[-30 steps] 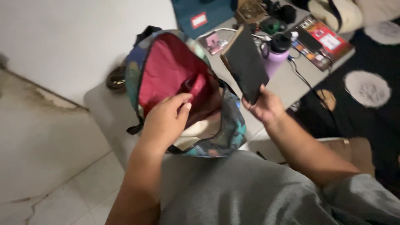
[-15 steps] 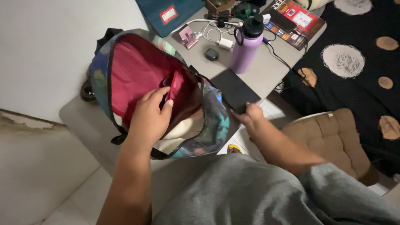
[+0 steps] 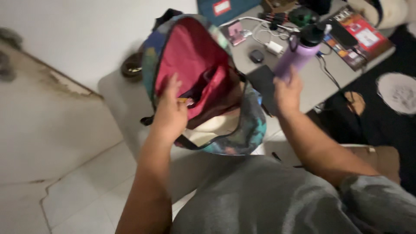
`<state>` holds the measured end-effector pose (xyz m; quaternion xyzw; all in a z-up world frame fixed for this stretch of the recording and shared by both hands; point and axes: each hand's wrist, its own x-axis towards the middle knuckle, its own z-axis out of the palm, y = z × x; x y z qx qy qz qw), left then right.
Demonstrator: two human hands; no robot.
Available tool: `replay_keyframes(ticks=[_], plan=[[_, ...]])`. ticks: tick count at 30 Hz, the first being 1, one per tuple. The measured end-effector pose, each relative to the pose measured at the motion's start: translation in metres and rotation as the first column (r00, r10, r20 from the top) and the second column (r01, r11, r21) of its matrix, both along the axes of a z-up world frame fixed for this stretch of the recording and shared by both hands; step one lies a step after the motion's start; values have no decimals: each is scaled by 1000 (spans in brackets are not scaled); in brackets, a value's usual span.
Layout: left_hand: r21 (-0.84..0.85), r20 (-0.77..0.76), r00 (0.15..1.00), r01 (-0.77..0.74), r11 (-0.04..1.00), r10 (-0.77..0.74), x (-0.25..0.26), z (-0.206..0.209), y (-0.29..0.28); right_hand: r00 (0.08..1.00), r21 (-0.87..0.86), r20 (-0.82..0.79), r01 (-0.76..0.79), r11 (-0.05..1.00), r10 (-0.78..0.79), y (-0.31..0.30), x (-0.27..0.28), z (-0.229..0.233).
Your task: The person removes several items from a backpack, including a water bottle, a small box, a book, and a wallet, then places them into a wooden drawer or on top of a dresser. The person repeats this process multiple times, moving items between the backpack and the dresser.
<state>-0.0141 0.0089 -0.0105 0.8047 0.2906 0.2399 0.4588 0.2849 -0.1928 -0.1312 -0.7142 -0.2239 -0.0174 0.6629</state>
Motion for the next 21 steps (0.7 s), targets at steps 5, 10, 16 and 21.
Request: replay_keyframes(ticks=[5,10,16,21], plan=[[173,4,991,131,976,-133,17,-21,9,660,-432,405,-472,768,633,43,-29,103],[344,-296,943,254,904,-152,77,-48,51,286,-944,317,190,271,904,91,-89,136],[249,-559,823,279,927,-98,116,-46,56,278,-934,335,227,278,900,71,-107,117],[226,-746,665,311,923,-42,129,-23,32,312,-947,269,258,192,911,64,-103,107]])
